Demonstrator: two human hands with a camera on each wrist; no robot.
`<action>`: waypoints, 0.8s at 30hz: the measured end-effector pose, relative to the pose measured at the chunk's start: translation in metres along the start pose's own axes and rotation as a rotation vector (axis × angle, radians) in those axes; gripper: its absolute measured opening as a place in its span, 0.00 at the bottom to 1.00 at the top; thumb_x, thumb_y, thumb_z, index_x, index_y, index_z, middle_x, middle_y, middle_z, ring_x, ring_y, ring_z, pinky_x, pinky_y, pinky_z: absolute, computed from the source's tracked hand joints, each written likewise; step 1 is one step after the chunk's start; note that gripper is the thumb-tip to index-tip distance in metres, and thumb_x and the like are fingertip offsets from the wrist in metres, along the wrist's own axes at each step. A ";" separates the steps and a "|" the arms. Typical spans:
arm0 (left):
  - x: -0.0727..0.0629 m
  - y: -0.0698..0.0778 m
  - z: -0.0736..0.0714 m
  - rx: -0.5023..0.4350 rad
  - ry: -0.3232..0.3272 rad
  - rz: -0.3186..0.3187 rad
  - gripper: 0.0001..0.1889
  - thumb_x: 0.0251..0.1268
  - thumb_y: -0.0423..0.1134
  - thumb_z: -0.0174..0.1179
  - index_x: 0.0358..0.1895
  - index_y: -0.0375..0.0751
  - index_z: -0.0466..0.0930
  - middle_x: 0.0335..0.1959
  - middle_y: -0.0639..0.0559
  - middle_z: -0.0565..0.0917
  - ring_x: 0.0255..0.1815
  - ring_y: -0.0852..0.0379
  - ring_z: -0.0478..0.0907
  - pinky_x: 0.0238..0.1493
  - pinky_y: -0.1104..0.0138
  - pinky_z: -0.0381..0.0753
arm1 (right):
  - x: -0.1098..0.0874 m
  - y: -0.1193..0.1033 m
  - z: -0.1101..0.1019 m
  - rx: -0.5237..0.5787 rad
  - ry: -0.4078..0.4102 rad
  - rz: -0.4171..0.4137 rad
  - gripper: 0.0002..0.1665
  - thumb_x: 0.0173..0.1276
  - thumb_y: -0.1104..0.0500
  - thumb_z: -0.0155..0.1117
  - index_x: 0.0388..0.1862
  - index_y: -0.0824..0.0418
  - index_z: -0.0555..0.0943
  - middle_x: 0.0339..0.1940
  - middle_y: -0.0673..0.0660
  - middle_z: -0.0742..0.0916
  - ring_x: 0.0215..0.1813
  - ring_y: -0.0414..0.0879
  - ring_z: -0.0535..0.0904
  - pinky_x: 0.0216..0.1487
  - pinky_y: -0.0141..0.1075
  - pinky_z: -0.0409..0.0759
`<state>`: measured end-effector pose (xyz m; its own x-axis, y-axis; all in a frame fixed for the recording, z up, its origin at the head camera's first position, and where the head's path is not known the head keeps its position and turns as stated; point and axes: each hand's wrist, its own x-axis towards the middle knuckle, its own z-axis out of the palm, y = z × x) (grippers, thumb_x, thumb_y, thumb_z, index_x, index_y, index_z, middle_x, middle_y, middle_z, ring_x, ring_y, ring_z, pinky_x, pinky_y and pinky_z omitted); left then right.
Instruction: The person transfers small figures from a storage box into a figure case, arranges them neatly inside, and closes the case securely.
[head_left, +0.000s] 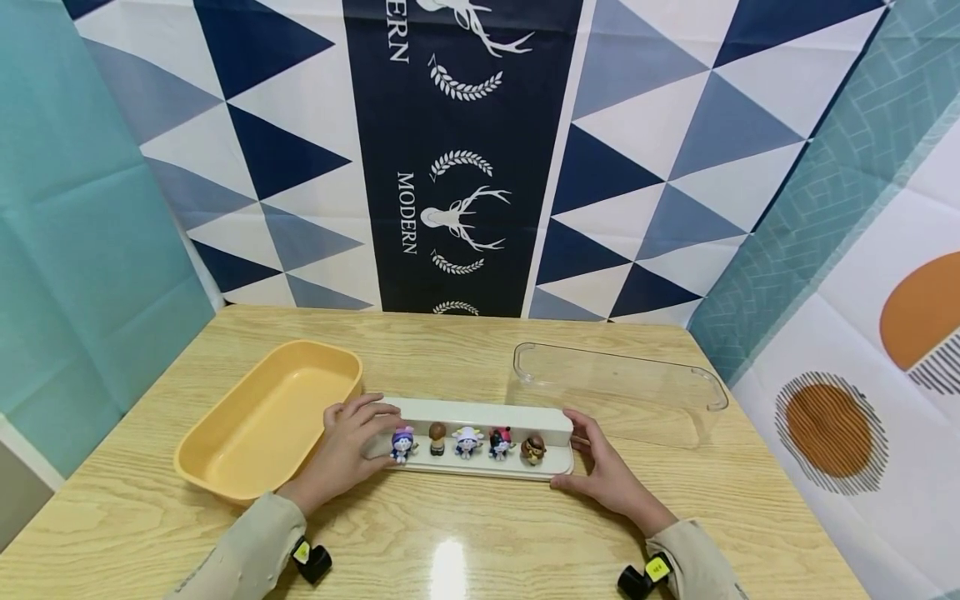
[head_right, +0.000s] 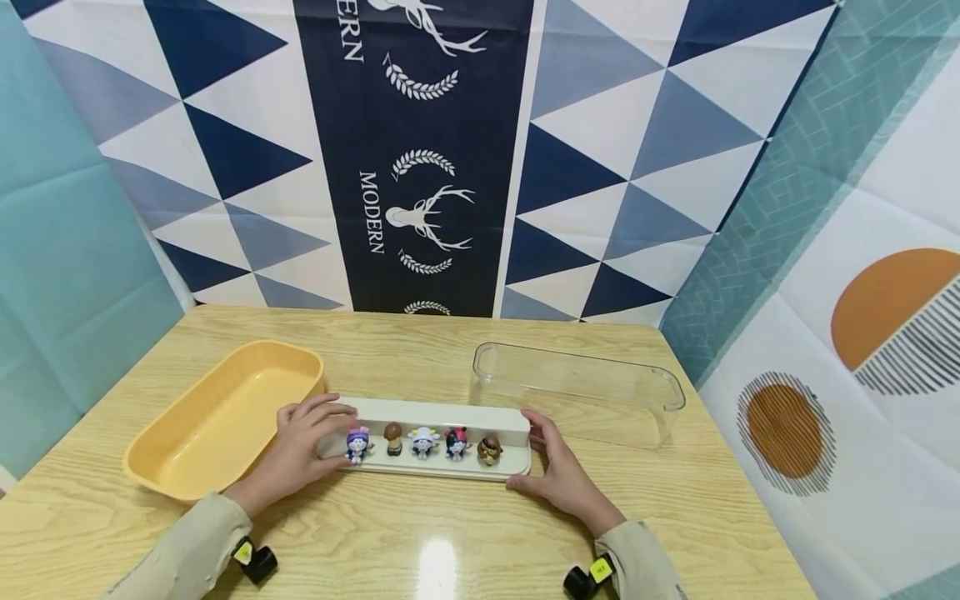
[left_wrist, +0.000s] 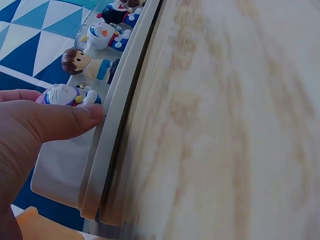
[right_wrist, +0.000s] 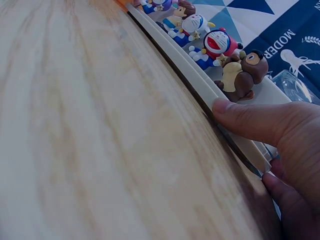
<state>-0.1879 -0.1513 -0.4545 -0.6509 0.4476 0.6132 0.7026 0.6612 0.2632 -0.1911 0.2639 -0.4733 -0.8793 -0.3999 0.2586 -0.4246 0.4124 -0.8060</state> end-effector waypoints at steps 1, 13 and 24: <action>0.000 0.000 0.000 0.008 0.009 0.004 0.29 0.35 0.36 0.83 0.49 0.51 0.85 0.55 0.49 0.81 0.65 0.41 0.67 0.52 0.43 0.55 | 0.000 0.000 0.000 0.002 0.000 0.001 0.59 0.53 0.61 0.81 0.77 0.66 0.55 0.65 0.64 0.74 0.67 0.51 0.69 0.67 0.42 0.70; -0.001 0.000 0.001 0.013 -0.027 -0.018 0.27 0.44 0.40 0.80 0.52 0.50 0.82 0.64 0.44 0.76 0.71 0.39 0.61 0.59 0.38 0.54 | -0.001 0.001 -0.001 0.007 0.005 -0.011 0.58 0.54 0.61 0.81 0.77 0.65 0.55 0.65 0.64 0.74 0.66 0.44 0.69 0.67 0.37 0.70; -0.001 0.003 0.002 -0.041 -0.085 -0.111 0.27 0.44 0.34 0.78 0.52 0.46 0.80 0.68 0.42 0.73 0.75 0.37 0.55 0.64 0.33 0.48 | 0.000 0.002 0.000 0.015 -0.002 -0.004 0.59 0.54 0.60 0.81 0.77 0.64 0.54 0.66 0.64 0.73 0.67 0.48 0.69 0.68 0.41 0.69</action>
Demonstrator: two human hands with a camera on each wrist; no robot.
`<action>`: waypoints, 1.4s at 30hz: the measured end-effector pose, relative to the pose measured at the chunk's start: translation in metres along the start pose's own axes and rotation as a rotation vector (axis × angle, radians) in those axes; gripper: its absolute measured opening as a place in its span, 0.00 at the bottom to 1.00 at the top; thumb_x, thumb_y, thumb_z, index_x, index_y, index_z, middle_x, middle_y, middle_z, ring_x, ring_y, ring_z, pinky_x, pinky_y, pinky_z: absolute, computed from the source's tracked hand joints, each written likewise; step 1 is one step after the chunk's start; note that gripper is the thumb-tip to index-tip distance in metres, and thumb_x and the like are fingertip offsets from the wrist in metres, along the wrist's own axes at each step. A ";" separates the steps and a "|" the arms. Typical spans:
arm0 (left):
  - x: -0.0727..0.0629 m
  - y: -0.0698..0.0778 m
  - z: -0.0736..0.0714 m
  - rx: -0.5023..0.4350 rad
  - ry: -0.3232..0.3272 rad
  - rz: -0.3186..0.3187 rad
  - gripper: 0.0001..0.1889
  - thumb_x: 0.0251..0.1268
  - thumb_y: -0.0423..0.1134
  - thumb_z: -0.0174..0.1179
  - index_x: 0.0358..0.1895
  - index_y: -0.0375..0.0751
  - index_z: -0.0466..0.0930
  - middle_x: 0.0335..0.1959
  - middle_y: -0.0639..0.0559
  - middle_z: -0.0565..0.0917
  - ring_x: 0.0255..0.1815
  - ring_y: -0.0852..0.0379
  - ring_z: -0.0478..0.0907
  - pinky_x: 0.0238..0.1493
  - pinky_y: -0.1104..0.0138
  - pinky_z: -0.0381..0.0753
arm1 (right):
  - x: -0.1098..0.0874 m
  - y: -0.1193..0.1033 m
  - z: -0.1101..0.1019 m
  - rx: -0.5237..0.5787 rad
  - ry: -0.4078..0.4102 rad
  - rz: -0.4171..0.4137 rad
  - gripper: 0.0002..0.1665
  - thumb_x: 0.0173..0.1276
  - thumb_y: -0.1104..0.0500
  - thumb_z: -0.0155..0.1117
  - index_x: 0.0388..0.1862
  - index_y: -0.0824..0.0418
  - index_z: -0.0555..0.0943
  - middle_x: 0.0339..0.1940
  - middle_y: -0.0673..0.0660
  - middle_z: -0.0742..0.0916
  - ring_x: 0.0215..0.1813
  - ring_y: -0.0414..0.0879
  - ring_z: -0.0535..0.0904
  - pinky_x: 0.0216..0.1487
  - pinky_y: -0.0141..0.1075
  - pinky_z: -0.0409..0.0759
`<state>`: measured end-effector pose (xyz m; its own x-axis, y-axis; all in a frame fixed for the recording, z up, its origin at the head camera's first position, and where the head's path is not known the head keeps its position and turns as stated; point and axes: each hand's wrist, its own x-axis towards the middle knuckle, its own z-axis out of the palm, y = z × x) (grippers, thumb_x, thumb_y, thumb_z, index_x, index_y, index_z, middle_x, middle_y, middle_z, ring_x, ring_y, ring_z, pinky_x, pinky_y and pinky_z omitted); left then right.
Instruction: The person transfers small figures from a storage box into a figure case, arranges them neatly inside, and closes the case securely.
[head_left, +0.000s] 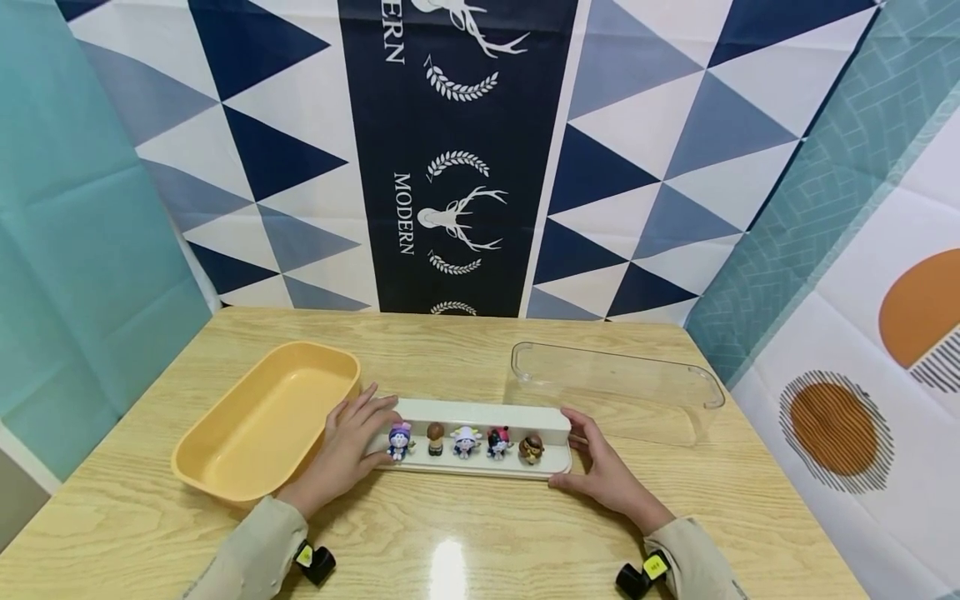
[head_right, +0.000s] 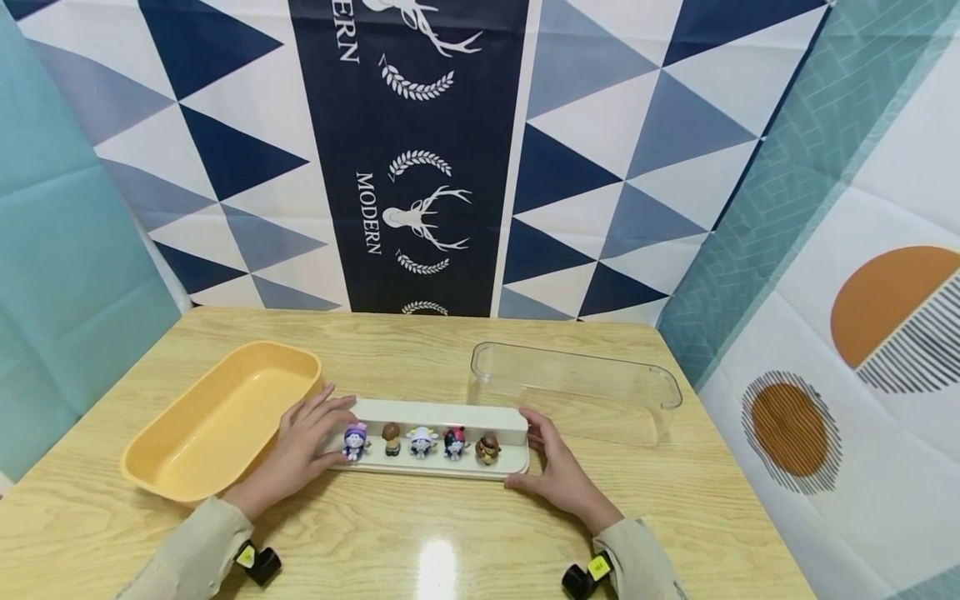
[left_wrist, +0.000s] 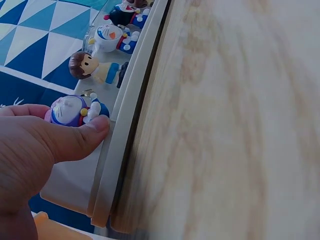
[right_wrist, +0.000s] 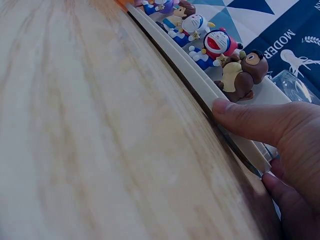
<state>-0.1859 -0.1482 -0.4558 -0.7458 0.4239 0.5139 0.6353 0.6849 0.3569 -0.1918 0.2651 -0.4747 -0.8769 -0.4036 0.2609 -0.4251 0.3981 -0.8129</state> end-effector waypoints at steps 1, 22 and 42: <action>0.000 0.000 0.000 -0.008 0.006 -0.001 0.27 0.43 0.34 0.78 0.51 0.46 0.80 0.67 0.42 0.73 0.75 0.37 0.55 0.64 0.33 0.48 | 0.000 0.000 0.000 -0.001 0.000 0.003 0.59 0.54 0.60 0.81 0.77 0.65 0.54 0.66 0.64 0.73 0.67 0.48 0.69 0.68 0.41 0.69; -0.003 0.005 0.004 -0.090 0.073 -0.006 0.28 0.42 0.31 0.77 0.51 0.45 0.78 0.66 0.37 0.72 0.73 0.30 0.54 0.63 0.31 0.46 | -0.001 -0.002 0.000 0.017 -0.002 0.013 0.59 0.54 0.60 0.81 0.77 0.67 0.54 0.65 0.65 0.73 0.67 0.50 0.69 0.68 0.37 0.68; 0.000 0.008 0.002 0.061 0.102 0.049 0.28 0.37 0.31 0.80 0.48 0.45 0.79 0.63 0.37 0.75 0.72 0.32 0.57 0.65 0.34 0.53 | -0.001 -0.002 0.000 0.029 -0.010 0.018 0.60 0.54 0.60 0.81 0.77 0.65 0.54 0.66 0.64 0.73 0.67 0.54 0.69 0.68 0.40 0.69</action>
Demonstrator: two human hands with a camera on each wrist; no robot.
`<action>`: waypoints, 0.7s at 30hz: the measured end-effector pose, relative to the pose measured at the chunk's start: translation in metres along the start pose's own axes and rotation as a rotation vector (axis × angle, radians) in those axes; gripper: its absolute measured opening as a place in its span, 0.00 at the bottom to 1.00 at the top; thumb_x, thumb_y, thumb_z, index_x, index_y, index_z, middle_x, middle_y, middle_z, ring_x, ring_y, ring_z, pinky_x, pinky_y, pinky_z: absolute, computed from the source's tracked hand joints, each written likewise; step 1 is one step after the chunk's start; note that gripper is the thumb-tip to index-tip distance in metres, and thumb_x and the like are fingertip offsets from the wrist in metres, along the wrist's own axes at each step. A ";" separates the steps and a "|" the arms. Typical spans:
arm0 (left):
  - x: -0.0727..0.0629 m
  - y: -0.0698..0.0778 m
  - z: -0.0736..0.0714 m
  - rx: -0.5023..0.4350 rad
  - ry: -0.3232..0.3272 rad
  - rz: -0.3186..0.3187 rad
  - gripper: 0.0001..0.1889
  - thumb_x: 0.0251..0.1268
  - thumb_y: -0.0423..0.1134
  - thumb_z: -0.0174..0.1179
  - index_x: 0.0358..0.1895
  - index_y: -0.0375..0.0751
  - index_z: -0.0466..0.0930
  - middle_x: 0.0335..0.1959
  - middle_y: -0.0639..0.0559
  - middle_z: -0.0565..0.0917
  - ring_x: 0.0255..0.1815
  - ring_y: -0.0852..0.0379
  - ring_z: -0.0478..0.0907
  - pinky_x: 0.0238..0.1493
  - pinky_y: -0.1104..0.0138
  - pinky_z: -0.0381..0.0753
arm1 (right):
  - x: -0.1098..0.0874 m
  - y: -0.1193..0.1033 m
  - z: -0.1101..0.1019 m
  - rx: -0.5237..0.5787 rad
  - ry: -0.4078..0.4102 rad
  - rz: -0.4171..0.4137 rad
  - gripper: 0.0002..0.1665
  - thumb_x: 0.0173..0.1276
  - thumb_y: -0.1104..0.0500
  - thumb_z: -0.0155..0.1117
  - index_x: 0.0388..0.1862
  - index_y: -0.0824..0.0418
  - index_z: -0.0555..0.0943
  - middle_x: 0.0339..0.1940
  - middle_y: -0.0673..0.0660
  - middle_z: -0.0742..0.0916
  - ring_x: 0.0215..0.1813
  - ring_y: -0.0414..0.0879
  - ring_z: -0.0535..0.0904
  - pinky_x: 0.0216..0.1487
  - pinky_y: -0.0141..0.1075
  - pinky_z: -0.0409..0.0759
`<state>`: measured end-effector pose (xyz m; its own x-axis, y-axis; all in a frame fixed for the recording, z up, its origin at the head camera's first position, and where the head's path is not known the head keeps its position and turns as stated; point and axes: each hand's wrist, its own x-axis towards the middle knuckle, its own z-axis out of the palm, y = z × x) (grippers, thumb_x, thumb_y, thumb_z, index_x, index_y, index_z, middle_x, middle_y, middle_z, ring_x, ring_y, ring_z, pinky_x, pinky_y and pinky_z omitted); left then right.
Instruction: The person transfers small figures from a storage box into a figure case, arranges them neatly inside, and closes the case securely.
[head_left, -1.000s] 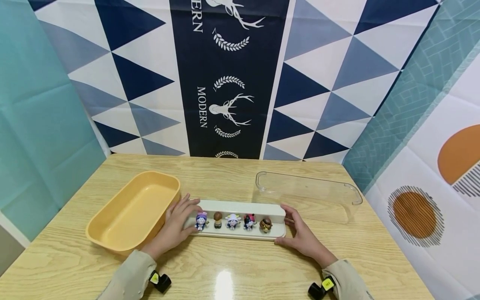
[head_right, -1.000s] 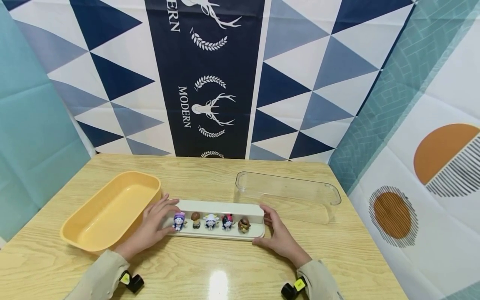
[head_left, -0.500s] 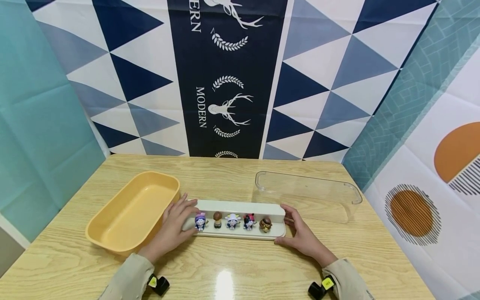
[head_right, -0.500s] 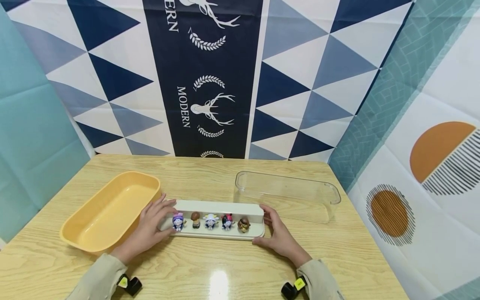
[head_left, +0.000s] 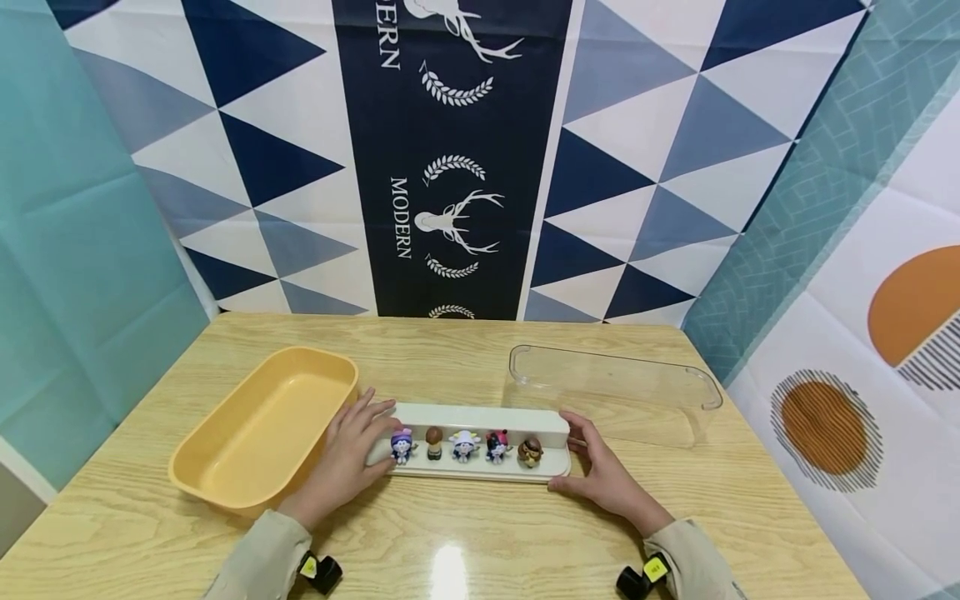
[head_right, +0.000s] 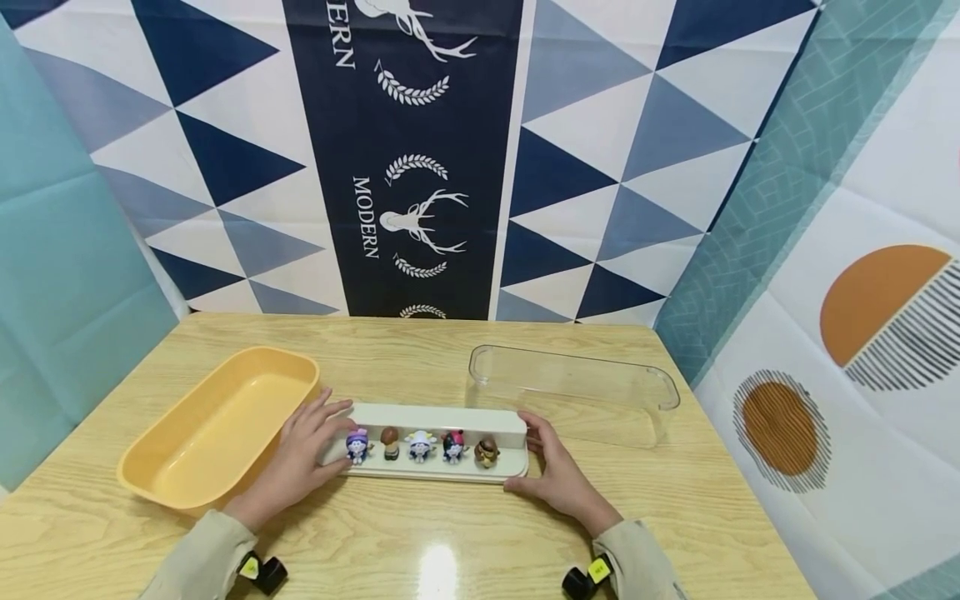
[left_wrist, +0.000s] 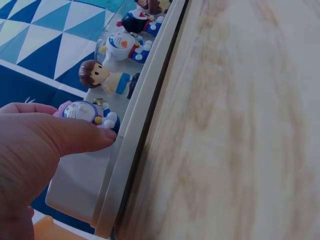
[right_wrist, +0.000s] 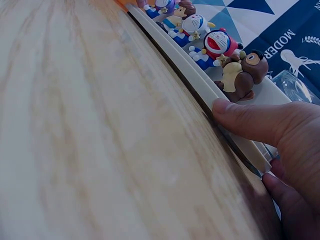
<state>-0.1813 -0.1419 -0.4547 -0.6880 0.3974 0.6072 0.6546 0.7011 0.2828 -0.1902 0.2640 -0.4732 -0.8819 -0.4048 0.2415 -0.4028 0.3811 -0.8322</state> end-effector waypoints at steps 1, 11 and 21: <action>0.000 0.000 0.000 0.003 0.001 -0.001 0.28 0.37 0.31 0.80 0.48 0.45 0.79 0.63 0.38 0.75 0.72 0.32 0.57 0.65 0.34 0.53 | 0.000 0.000 0.000 -0.001 0.002 -0.001 0.60 0.53 0.60 0.81 0.77 0.66 0.54 0.66 0.64 0.73 0.67 0.53 0.69 0.68 0.40 0.69; -0.001 -0.001 0.000 0.015 0.017 -0.004 0.28 0.37 0.31 0.81 0.47 0.45 0.80 0.62 0.38 0.76 0.71 0.32 0.59 0.62 0.32 0.57 | 0.000 0.000 0.000 -0.004 -0.003 0.004 0.60 0.53 0.61 0.81 0.77 0.66 0.53 0.65 0.65 0.73 0.66 0.51 0.69 0.68 0.39 0.69; 0.000 -0.002 -0.001 0.010 0.024 -0.002 0.26 0.39 0.31 0.80 0.45 0.44 0.80 0.60 0.39 0.77 0.70 0.33 0.60 0.61 0.32 0.58 | 0.000 0.002 0.000 0.001 0.000 -0.002 0.60 0.53 0.61 0.81 0.77 0.67 0.54 0.66 0.64 0.73 0.66 0.49 0.69 0.68 0.37 0.69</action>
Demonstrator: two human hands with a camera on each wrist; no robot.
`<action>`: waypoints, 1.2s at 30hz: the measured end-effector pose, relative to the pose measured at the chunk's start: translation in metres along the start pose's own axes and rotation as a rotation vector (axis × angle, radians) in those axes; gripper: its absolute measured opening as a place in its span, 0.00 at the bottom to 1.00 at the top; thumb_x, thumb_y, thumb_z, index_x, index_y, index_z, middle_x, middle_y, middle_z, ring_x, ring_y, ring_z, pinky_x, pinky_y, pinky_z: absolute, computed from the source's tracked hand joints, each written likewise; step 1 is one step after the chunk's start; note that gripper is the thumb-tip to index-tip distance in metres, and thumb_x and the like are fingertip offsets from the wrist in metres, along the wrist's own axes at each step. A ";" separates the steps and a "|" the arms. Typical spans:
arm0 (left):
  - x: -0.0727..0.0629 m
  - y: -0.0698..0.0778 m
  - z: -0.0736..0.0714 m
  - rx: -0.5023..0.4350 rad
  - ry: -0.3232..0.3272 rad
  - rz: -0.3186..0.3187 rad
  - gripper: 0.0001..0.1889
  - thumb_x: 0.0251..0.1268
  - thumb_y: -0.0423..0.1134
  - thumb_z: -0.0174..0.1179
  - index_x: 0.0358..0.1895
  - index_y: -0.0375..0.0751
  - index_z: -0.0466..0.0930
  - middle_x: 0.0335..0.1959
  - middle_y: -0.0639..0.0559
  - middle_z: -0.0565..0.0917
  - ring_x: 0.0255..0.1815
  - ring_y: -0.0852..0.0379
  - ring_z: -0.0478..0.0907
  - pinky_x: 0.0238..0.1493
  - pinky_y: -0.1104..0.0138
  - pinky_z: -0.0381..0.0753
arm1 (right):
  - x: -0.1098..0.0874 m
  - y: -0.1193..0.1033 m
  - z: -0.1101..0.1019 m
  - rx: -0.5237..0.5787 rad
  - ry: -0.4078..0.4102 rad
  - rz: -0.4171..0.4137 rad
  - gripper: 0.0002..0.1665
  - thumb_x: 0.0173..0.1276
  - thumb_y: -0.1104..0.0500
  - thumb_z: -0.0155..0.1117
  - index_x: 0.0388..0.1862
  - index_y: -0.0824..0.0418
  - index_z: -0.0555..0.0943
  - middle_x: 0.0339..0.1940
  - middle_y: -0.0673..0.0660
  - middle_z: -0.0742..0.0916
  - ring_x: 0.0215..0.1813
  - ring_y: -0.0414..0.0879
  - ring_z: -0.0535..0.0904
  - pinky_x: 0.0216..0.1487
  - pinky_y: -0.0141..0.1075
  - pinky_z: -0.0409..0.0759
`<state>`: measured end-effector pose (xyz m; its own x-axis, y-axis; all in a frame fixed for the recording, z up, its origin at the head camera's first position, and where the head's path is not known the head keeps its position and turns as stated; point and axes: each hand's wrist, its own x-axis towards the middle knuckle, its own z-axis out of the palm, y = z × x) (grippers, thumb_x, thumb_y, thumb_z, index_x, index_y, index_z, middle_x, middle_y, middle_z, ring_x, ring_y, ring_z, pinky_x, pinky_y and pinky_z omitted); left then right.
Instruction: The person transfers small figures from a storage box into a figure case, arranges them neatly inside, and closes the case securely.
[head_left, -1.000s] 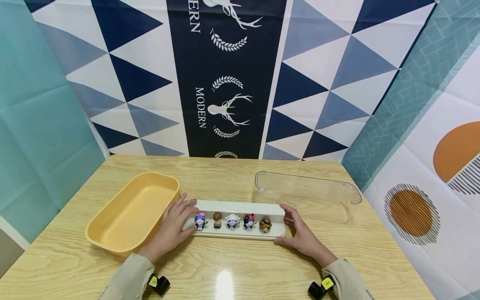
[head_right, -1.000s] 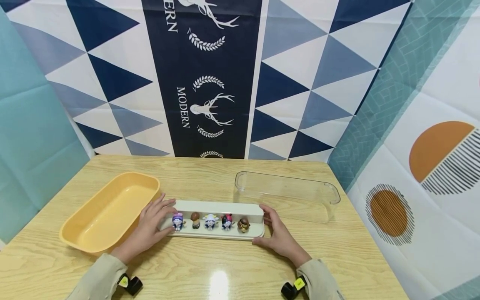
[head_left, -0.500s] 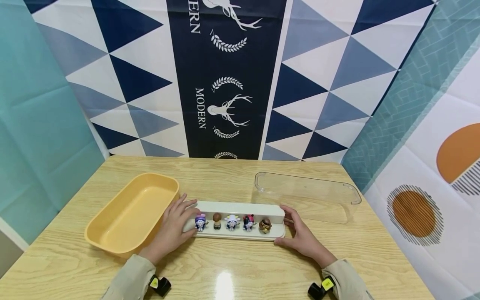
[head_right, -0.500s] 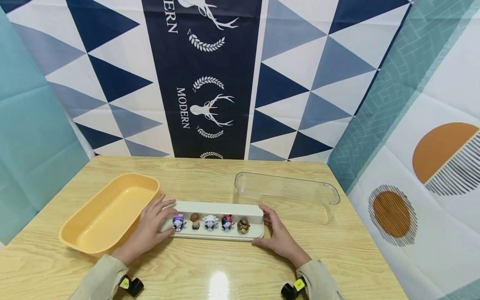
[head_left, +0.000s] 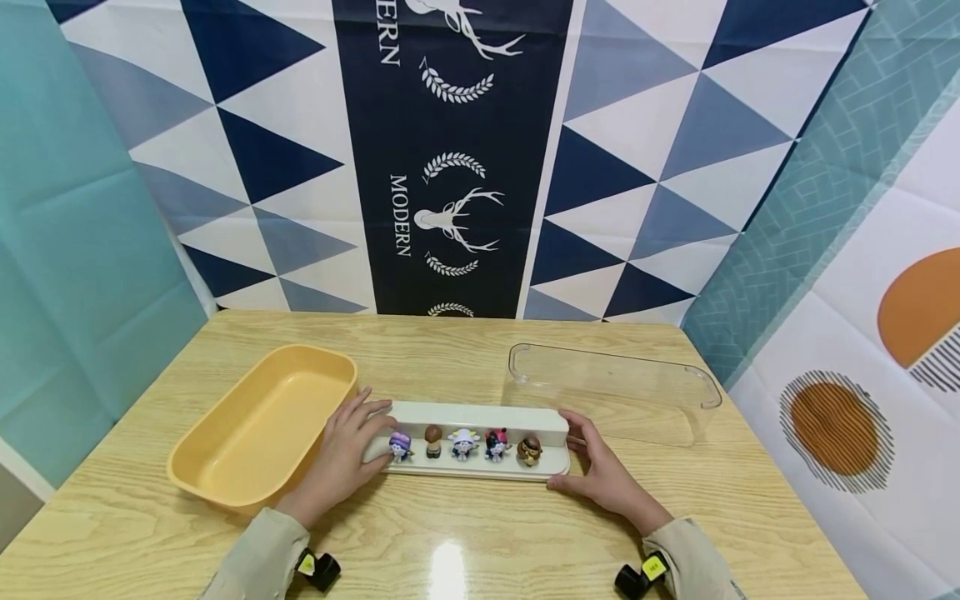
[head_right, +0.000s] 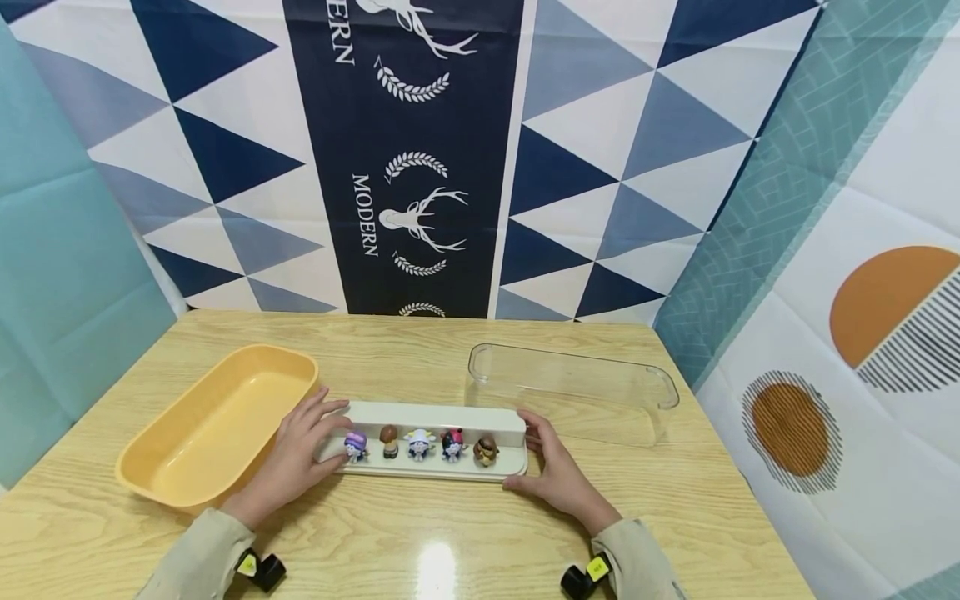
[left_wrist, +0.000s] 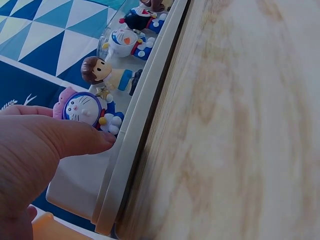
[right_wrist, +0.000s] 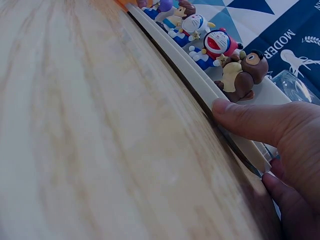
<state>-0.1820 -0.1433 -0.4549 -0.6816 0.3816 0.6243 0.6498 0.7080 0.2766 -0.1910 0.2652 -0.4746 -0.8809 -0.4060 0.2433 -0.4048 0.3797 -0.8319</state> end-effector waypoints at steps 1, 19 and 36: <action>0.000 0.000 0.000 0.000 0.001 0.000 0.25 0.39 0.31 0.80 0.45 0.44 0.80 0.60 0.39 0.77 0.70 0.33 0.60 0.61 0.32 0.58 | 0.000 0.000 0.000 -0.002 0.002 -0.001 0.60 0.53 0.61 0.81 0.77 0.67 0.54 0.66 0.64 0.73 0.66 0.49 0.69 0.68 0.38 0.69; -0.001 0.000 0.003 -0.029 -0.008 -0.018 0.32 0.42 0.30 0.78 0.55 0.36 0.76 0.60 0.38 0.77 0.69 0.32 0.62 0.65 0.34 0.57 | 0.001 0.002 0.001 0.000 0.005 -0.003 0.59 0.53 0.61 0.81 0.77 0.62 0.54 0.65 0.64 0.73 0.67 0.56 0.69 0.68 0.42 0.69; 0.002 0.002 -0.014 -0.102 -0.075 -0.084 0.40 0.43 0.31 0.79 0.63 0.35 0.69 0.62 0.37 0.74 0.70 0.30 0.61 0.66 0.37 0.59 | 0.002 0.003 0.001 0.004 0.003 0.000 0.61 0.52 0.62 0.81 0.77 0.67 0.53 0.66 0.65 0.73 0.67 0.54 0.69 0.68 0.39 0.69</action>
<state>-0.1769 -0.1494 -0.4425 -0.7560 0.3691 0.5406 0.6172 0.6770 0.4009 -0.1935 0.2648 -0.4768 -0.8815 -0.4036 0.2450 -0.4039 0.3759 -0.8340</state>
